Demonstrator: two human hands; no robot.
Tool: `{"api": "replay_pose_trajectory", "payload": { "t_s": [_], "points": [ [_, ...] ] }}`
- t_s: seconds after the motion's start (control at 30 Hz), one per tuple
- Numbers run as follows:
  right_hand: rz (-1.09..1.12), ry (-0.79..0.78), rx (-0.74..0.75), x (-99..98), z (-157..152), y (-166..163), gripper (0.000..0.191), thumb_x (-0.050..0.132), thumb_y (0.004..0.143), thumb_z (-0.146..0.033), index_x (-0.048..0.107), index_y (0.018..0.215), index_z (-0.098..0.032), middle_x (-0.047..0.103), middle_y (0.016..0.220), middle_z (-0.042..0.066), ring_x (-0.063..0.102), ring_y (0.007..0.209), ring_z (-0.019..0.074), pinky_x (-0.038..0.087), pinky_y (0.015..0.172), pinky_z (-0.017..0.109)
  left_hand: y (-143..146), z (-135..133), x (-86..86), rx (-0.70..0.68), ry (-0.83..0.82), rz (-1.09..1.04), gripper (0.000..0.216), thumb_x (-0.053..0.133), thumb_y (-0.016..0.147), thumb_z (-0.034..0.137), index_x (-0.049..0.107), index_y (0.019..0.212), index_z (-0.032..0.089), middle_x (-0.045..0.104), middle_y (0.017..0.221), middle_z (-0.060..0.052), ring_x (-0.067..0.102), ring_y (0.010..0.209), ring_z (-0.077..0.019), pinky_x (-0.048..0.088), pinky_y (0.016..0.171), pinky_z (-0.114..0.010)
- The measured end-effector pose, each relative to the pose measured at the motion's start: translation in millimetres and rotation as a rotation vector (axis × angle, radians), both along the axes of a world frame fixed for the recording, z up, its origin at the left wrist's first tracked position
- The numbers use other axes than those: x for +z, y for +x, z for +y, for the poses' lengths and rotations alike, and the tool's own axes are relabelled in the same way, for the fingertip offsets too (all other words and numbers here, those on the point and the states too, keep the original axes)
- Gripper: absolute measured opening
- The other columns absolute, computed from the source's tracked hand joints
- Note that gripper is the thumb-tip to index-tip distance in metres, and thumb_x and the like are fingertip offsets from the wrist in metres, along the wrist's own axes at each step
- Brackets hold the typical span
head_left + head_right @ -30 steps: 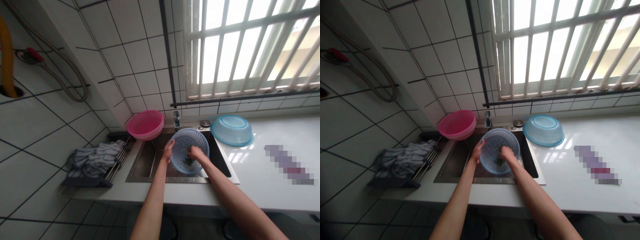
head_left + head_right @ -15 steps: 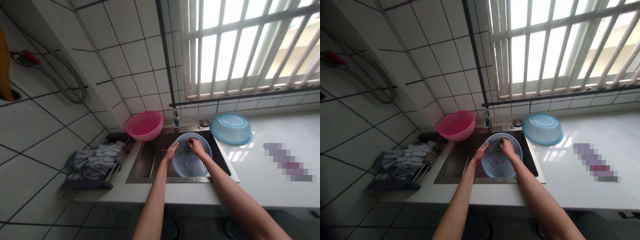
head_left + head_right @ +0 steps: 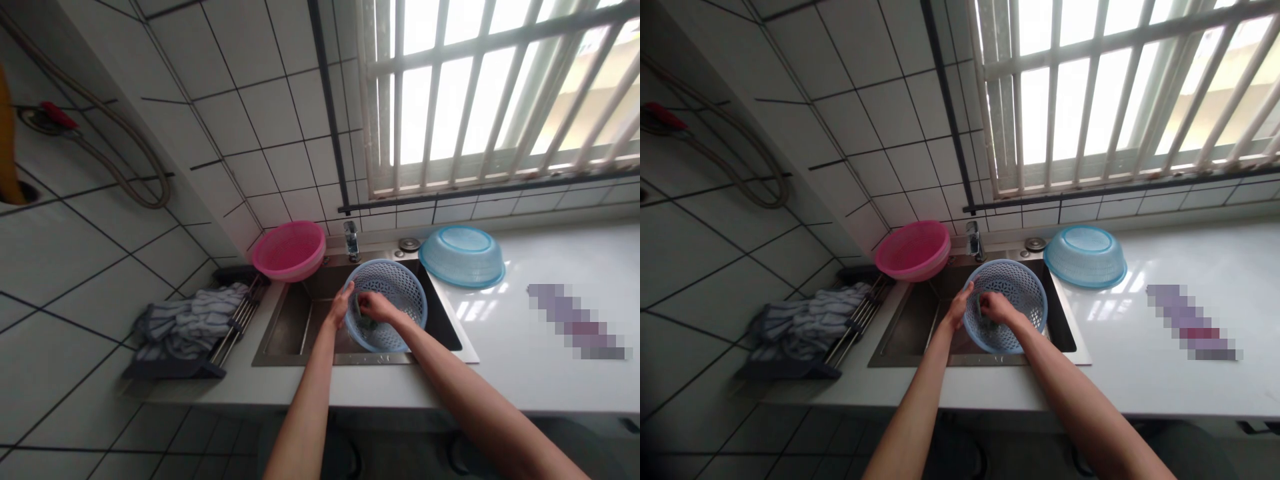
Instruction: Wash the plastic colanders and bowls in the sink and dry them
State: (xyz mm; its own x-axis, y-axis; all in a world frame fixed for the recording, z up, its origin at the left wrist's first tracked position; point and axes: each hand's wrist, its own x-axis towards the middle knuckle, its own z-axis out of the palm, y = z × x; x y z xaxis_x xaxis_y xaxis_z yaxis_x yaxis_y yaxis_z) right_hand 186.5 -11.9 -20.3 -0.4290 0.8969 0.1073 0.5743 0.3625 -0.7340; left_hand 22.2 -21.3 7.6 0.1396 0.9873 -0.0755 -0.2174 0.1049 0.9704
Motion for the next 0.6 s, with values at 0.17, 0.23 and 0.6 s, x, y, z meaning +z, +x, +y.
{"api": "replay_pose_trajectory", "payload": {
  "t_s": [0.17,0.23,0.6],
  "points": [
    [-0.002,-0.047,-0.435,4.1,14.1,26.3,0.018,0.062,0.086,-0.012,0.073,0.098,-0.019,0.077,0.097,0.011,0.068,0.088,0.0218,0.044,0.076,0.027,-4.2,1.2,-0.8,0.006,-0.004,0.008,0.064,0.076,0.085,0.064,0.073,0.133,0.022,0.074,0.135,-0.012,0.065,0.131,-0.0350,0.046,0.117,-0.053],
    [0.089,-0.069,-0.487,4.7,18.6,33.3,0.013,0.064,0.084,-0.015,0.072,0.093,-0.019,0.076,0.094,0.009,0.068,0.087,0.0210,0.044,0.075,0.027,-7.0,4.5,-2.0,0.079,0.071,0.071,0.059,0.076,0.085,0.062,0.075,0.129,0.022,0.074,0.135,-0.011,0.064,0.132,-0.0350,0.044,0.118,-0.053],
    [0.813,-0.488,-0.263,10.0,16.1,15.7,0.054,0.064,0.082,-0.073,0.060,0.085,-0.019,0.050,0.063,-0.003,0.040,0.050,0.0098,0.028,0.044,0.022,-4.3,5.8,-17.4,0.124,0.243,0.480,0.061,0.089,0.072,0.038,0.074,0.130,0.027,0.067,0.142,-0.014,0.056,0.139,-0.0363,0.031,0.125,-0.051]
  ]
}}
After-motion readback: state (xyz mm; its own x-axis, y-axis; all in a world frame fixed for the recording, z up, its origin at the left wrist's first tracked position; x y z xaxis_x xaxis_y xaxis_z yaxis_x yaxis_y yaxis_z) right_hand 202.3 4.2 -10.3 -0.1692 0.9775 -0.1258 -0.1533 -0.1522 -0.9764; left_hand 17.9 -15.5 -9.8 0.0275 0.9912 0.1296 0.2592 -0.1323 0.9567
